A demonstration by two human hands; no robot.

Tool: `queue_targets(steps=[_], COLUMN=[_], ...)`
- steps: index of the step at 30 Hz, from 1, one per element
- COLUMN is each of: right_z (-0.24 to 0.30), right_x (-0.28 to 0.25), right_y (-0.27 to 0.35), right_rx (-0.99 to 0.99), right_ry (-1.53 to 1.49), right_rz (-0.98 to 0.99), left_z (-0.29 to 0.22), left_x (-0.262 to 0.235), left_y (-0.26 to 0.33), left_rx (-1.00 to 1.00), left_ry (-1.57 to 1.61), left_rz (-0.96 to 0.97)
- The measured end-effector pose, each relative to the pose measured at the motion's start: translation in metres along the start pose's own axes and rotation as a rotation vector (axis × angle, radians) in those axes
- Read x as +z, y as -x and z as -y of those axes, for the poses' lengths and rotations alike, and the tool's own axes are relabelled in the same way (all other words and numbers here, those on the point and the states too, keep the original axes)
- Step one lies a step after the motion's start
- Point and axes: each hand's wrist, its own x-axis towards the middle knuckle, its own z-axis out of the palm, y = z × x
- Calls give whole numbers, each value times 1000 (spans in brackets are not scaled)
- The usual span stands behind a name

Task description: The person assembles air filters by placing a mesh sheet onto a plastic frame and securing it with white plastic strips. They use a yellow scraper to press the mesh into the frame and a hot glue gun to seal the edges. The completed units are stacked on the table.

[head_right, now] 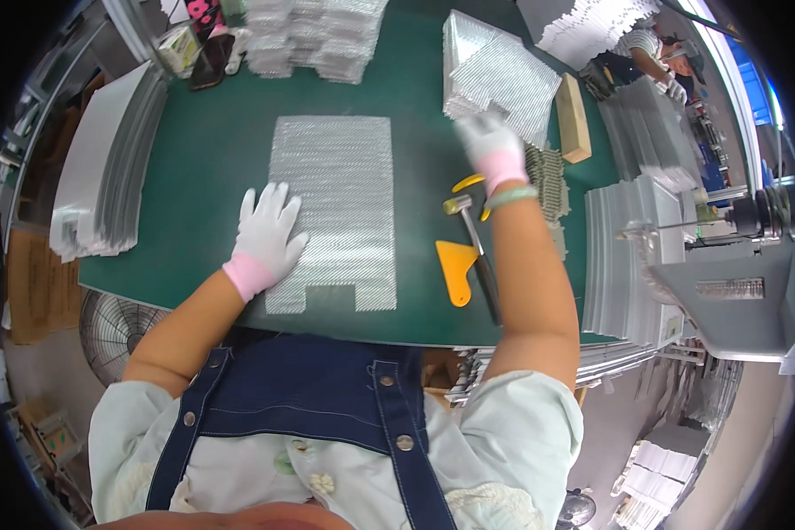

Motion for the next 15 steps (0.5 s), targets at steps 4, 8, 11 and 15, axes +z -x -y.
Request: queue_targets(steps=[4, 8, 11, 15], right_z=[-93, -62, -61, -149], right_x=[-44, -39, -30, -30], right_y=[-70, -100, -118, -156], right_rx=[596, 889, 914, 742], right_ry=[160, 402, 591, 635], right_rz=[-435, 140, 283, 436], left_z=[-1, 0, -2, -2], left_x=[-9, -9, -8, -12], left_y=[-8, -4, -8, -10], left_rx=[40, 12, 6, 32], left_ry=[1, 11, 23, 42], left_rz=[28, 32, 29, 31])
